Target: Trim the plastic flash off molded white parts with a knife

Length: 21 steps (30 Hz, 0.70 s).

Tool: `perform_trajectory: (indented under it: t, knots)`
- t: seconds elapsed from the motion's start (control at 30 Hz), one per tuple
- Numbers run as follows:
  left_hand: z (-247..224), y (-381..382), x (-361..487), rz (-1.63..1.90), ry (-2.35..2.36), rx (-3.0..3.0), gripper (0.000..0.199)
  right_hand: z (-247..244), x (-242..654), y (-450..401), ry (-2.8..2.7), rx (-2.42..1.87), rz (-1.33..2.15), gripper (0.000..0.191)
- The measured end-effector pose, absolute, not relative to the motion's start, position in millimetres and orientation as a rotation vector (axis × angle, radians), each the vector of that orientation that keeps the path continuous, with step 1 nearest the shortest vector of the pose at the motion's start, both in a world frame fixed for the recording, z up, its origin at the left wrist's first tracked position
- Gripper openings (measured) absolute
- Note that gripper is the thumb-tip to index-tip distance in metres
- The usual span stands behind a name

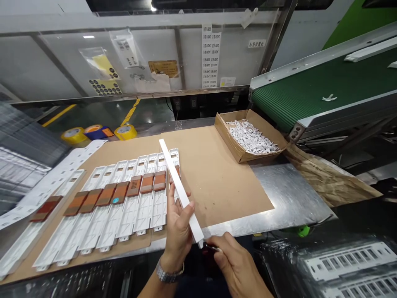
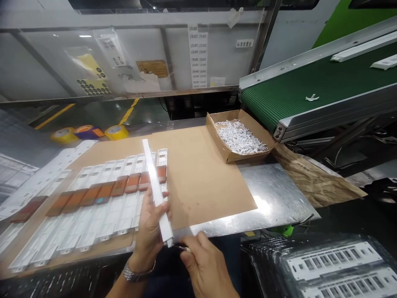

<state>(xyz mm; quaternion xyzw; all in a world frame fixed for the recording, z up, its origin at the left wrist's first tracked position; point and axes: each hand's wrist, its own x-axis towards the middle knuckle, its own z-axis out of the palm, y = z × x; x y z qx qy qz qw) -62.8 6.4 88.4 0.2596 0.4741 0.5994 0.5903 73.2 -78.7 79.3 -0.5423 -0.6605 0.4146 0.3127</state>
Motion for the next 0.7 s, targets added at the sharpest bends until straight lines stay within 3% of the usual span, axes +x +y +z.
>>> perform_trajectory:
  t: [0.27,0.7]
  knots:
    - [91.0,4.3,-63.9,1.394,1.08,0.566,0.088,75.7,67.4,-79.5,-1.76,-1.598,0.946,0.039]
    - [94.0,1.9,-60.6,1.379,1.05,0.5,0.084,78.2,64.1,-75.5,-1.784,-1.595,0.971,0.041]
